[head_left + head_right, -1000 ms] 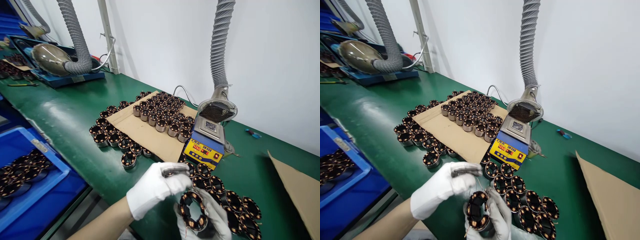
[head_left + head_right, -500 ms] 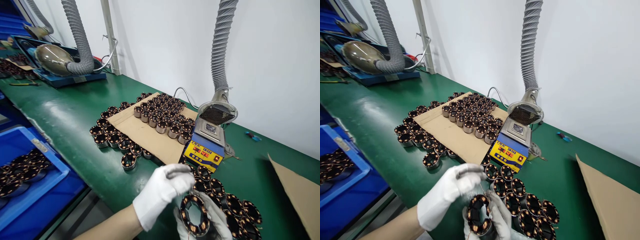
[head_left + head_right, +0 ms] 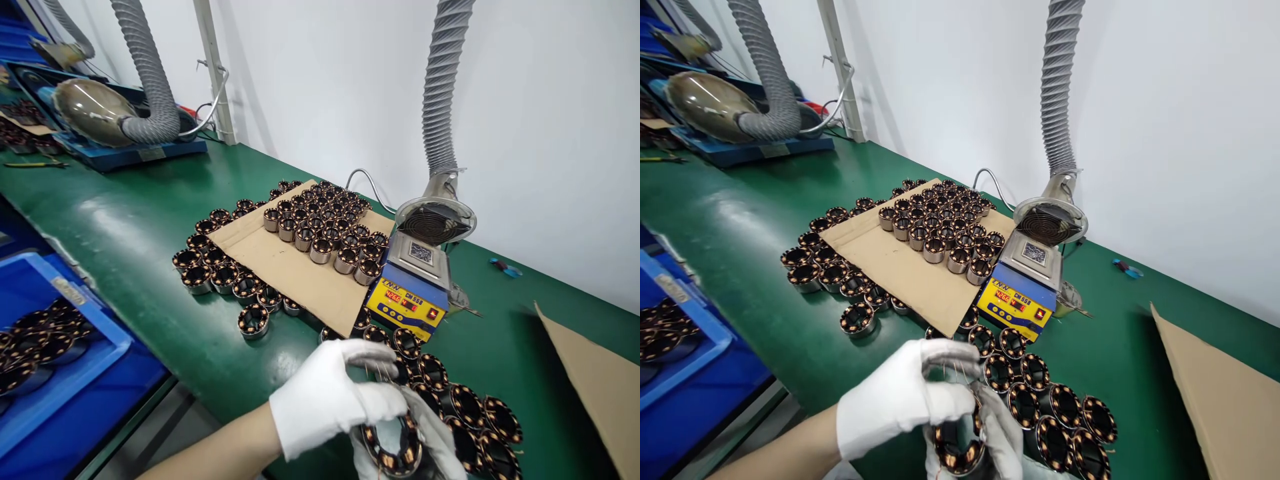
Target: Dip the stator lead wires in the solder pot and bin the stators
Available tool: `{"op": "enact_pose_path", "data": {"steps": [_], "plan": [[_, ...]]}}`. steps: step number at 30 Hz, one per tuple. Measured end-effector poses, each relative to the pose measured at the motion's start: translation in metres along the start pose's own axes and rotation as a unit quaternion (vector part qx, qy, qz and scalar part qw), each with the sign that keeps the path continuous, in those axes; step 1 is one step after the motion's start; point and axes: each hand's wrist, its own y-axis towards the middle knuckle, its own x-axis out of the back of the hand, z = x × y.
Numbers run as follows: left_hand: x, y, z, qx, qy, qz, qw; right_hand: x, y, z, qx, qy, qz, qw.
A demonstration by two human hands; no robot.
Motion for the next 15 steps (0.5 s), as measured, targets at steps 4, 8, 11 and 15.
{"op": "enact_pose_path", "data": {"steps": [4,8,11,15], "plan": [[-0.008,-0.001,0.002,0.041,0.046,-0.009,0.998,0.000,-0.001,-0.004,0.063,-0.068,0.012,0.996],[-0.001,0.002,0.000,0.005,0.058,-0.034,0.998,0.003,-0.002,-0.010,0.071,-0.064,0.005,0.995],[0.020,-0.003,0.011,-0.070,0.113,-0.075,0.988,0.017,0.018,-0.016,-0.028,-0.032,0.047,0.998],[0.064,-0.022,0.061,-0.316,0.437,-0.186,0.821,0.044,0.092,-0.018,-0.184,0.047,0.182,0.965]]}}
